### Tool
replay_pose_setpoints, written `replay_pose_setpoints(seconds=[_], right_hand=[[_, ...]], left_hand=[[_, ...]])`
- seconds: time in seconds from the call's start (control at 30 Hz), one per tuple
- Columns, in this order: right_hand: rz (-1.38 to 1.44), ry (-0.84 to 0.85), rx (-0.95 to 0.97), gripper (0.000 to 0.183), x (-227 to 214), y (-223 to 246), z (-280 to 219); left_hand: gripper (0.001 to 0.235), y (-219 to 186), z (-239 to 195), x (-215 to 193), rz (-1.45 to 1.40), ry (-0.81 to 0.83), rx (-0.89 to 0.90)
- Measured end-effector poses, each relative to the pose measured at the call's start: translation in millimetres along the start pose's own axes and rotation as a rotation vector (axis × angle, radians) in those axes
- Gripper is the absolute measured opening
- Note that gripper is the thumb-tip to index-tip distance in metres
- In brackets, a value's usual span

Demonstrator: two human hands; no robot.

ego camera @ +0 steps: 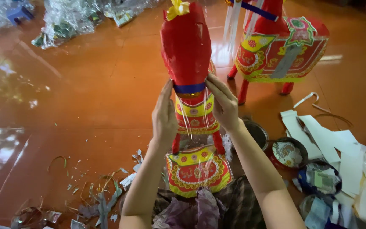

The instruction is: The person assembles a red and yellow paper horse craft by applying glue and attaching decorative paper pieces. They use a brush to apply adhesive and place cutouts on the horse's head and body.

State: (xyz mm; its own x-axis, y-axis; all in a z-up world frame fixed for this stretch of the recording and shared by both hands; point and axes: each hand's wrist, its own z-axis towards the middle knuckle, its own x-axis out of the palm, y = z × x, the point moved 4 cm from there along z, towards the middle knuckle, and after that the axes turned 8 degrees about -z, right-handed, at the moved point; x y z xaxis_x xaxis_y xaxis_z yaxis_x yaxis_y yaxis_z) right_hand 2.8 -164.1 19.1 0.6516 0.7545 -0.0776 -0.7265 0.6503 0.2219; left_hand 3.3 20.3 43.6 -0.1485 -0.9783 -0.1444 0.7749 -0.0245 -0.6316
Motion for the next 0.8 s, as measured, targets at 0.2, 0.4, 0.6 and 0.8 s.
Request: replay_pose_setpoints(seconds=[0.2, 0.4, 0.6, 0.8], right_hand=[[0.067, -0.039, 0.057, 0.027, -10.5, 9.8, 5.5], [-0.048, -0.104, 0.43, 0.018, -51.6, -3.3, -110.6], [-0.462, 0.189, 1.02, 0.009, -180.2, -48.8, -305.4], [-0.855, 0.367, 1.168, 0.018, -319.0, -139.5, -408.5]], left_hand=[[0.039, 25.2, -1.9, 6.1, -0.288, -0.307, 0.054], [0.041, 66.3, -72.4, -17.7, -0.217, -0.204, -0.235], [0.039, 131.0, -231.6, -19.5, 0.05, 0.446, -0.957], [0.04, 132.3, -290.3, 9.5, 0.082, 0.694, -1.286]])
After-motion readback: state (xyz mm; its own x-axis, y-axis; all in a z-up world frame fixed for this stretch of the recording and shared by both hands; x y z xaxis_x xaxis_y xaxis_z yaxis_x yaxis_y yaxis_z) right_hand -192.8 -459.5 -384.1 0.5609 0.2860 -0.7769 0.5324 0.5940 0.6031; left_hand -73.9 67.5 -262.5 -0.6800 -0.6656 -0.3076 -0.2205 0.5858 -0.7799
